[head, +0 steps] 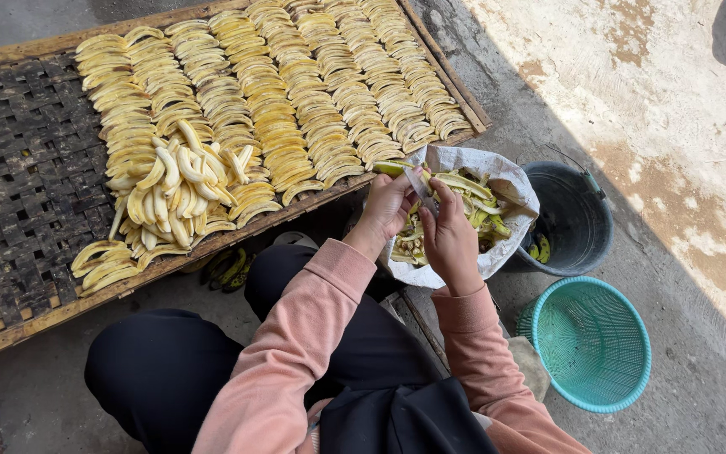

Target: The person sits on the ground and peels green bananas with a knife, dropping peels into a sack. They slice the peeled bananas in half and arrange the pieces in rows on woven bamboo drying trays, working through a pile of bananas one at a time.

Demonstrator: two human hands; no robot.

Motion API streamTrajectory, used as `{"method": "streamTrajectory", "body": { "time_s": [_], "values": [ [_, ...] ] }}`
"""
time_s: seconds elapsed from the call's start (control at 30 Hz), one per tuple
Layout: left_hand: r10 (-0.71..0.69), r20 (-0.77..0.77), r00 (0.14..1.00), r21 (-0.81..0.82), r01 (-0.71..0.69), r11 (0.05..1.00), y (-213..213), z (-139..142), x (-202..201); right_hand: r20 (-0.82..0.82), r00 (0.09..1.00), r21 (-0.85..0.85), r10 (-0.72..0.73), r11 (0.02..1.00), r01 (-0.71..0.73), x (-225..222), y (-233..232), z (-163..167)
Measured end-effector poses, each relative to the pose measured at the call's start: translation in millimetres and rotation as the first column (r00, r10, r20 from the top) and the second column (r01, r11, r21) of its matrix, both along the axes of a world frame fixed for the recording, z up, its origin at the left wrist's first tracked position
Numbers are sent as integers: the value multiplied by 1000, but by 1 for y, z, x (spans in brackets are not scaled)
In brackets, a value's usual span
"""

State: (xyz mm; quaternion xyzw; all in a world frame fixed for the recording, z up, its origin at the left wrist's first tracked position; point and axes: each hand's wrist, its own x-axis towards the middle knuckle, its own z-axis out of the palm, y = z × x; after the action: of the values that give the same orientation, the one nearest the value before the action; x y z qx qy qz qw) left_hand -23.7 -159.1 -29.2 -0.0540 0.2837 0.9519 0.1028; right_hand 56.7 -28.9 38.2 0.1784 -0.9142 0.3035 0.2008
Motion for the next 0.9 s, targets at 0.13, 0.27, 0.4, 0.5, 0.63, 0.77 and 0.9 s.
{"method": "streamTrajectory", "body": {
  "time_s": [0.13, 0.27, 0.4, 0.5, 0.63, 0.77, 0.9],
  "values": [
    [-247, -106, 963, -117, 235, 965, -13, 23, 5, 203, 978, -205, -42, 975, 84, -21, 33, -19],
    [-610, -209, 764, -367, 517, 773, -34, 44, 19, 117, 990, -538, 80, 843, -5, -70, 85, -29],
    [-606, -383, 697, -412, 459, 787, -40, 43, 19, 322, 946, -565, -32, 795, 220, -89, 109, -27],
    [-409, -384, 828, -380, 262, 887, -29, 30, 8, 639, 768, -485, 40, 796, 363, -71, 95, -20],
    [-167, -394, 904, -660, -152, 735, 4, 15, 5, 348, 863, -827, 367, 554, 97, -48, 54, -4],
    [-31, -558, 829, -779, -510, 364, 22, 12, 15, 249, 907, -884, 338, 462, 70, -52, 18, 11],
    [108, -542, 833, -743, -536, 401, 20, 12, 7, 210, 928, -901, 308, 430, 61, -52, 3, 11]
  ]
}}
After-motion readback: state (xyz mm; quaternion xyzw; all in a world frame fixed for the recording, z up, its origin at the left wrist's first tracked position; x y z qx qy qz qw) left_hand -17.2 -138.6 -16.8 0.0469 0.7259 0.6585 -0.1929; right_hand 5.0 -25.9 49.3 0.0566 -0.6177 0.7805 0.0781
